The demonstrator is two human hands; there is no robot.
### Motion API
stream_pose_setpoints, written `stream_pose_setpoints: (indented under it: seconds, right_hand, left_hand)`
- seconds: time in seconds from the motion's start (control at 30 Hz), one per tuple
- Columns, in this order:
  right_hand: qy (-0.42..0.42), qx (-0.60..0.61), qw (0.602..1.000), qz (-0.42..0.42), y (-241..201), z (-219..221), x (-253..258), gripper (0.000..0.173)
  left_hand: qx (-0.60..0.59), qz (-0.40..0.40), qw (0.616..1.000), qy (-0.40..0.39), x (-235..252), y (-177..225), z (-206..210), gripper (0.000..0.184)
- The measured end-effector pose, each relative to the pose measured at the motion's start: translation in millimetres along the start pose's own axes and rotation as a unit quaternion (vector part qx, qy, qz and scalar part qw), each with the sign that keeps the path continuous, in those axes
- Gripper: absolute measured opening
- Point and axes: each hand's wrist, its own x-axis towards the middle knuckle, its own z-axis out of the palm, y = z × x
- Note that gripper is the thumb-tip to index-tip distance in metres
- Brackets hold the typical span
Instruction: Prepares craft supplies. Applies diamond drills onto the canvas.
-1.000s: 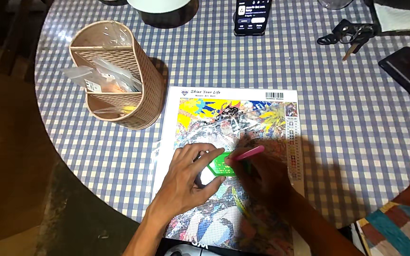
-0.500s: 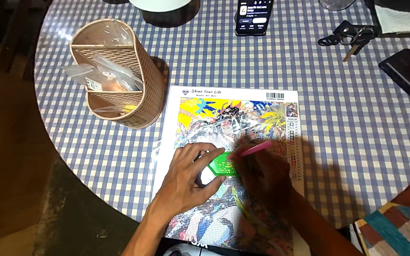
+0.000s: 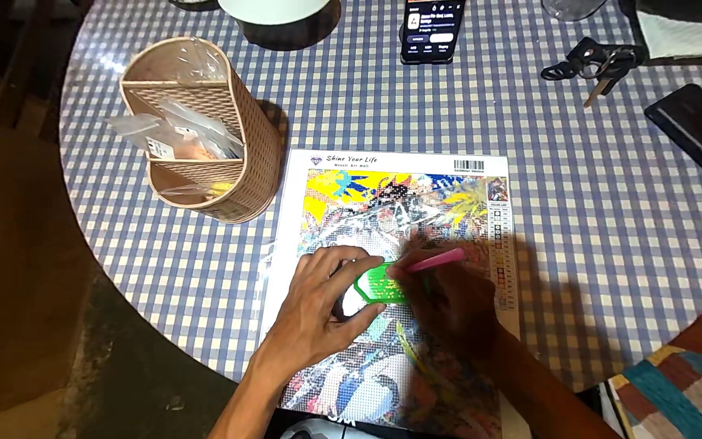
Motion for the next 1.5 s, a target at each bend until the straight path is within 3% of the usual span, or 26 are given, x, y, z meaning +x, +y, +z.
stream_pose_setpoints:
  seconds: [0.67,1.1,1.3,1.5]
  right_hand:
    - [-0.026,-0.056,0.998,-0.027,-0.8,1.8,1.1,0.019]
    - [0.052,0.167,0.972,0.159,-0.1,-4.7,14.7,0.007]
    - [0.023,0.159,0.977,0.142,-11.4,-8.8,43.4,0.007]
    - [-0.017,0.106,0.985,0.135,-3.2,30.3,83.4,0.012]
  left_hand:
    - [0.011,-0.003,1.000,0.004,0.0,0.8,0.5,0.048]
    - [0.002,0.007,1.000,0.005,2.4,0.5,0.3,0.049]
    - [0.004,0.011,1.000,0.006,3.3,2.8,-1.0,0.047]
    - [0.004,0.023,1.000,0.010,2.9,2.1,-0.5,0.048]
